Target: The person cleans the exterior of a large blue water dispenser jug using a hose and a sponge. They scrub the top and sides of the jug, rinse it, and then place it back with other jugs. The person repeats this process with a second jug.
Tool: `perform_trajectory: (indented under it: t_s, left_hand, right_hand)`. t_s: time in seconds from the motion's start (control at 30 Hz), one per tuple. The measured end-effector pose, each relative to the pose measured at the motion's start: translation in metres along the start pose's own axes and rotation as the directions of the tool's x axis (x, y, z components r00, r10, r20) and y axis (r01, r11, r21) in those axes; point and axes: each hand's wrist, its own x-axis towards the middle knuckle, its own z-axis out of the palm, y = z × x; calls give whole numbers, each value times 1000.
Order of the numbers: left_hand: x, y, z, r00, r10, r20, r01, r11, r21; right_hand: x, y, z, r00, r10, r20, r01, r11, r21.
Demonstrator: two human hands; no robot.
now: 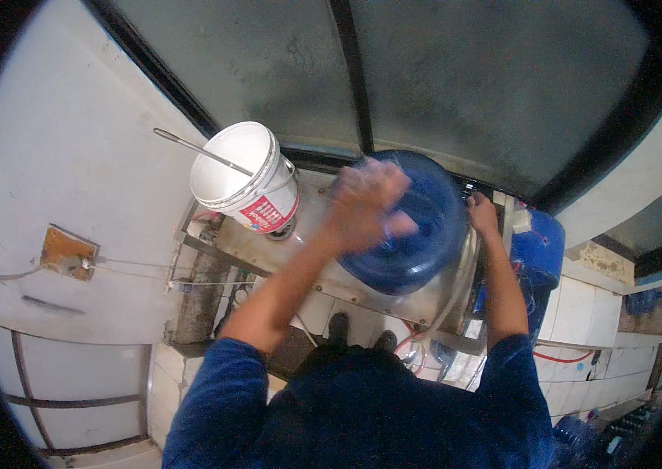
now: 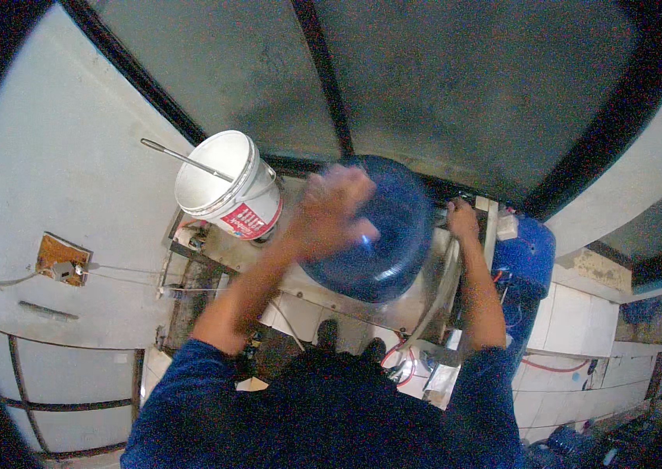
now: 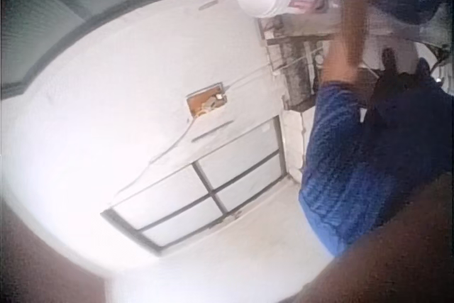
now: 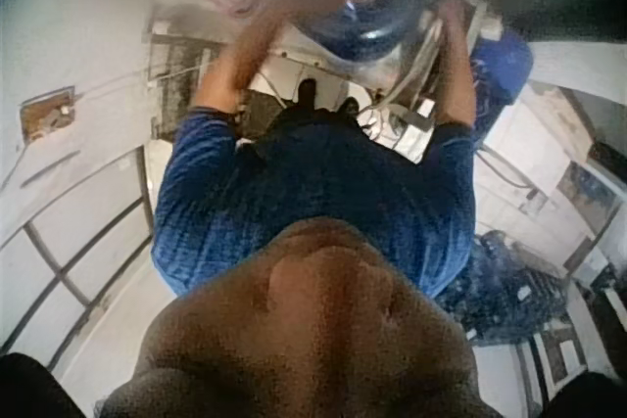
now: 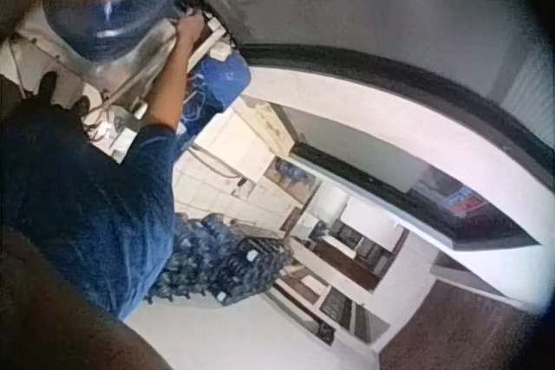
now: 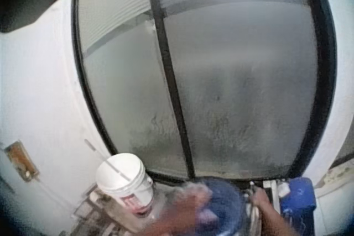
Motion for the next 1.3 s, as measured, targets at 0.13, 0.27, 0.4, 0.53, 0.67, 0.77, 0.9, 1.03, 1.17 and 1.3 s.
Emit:
perform_trajectory:
  t_s: [0.13,0.27,0.4,0.53,0.67,0.77,0.9,1.03,1.17,1.3]
  left_hand:
    - [-27,-178,-12,434,-728,530,748,619,238]
    - [-8,-115,-46,692,-703,161,715,698,-27]
    - [12,14,-32,961,-265,-80,243,947,-212]
    - [6,55,13,994,-94,51,103,971,-216]
    - [21,-53,7,930,-360,74,362,932,-16]
    - [14,-155,-6,488,-637,597,750,656,87]
    - [15,-71,-13,787,-613,70,617,781,-95]
    - [10,27,-3,993,-105,45,104,994,30]
    - [19,-22,9,977,-175,125,169,984,58]
    - [20,-102,17,809,-411,421,564,744,-358]
  right_hand:
    - [-46,-57,-67,996,-2,-88,32,940,339]
    - [-115,-140,-109,1000,-14,-4,12,680,733]
    - [-139,-197,-104,986,-143,-88,168,828,535]
    - [-133,-197,-90,967,-224,-125,254,768,588]
    - [-137,-197,-91,967,-186,-175,252,808,532]
    - [-142,-199,-86,970,-189,-153,241,823,514]
    - [-138,-187,-94,971,-188,-146,237,823,516]
    - [-134,-175,-93,970,-216,-110,239,766,597]
    - [-137,-174,-99,967,-225,-120,253,780,572]
    - [-131,-181,-92,963,-243,-114,260,734,628]
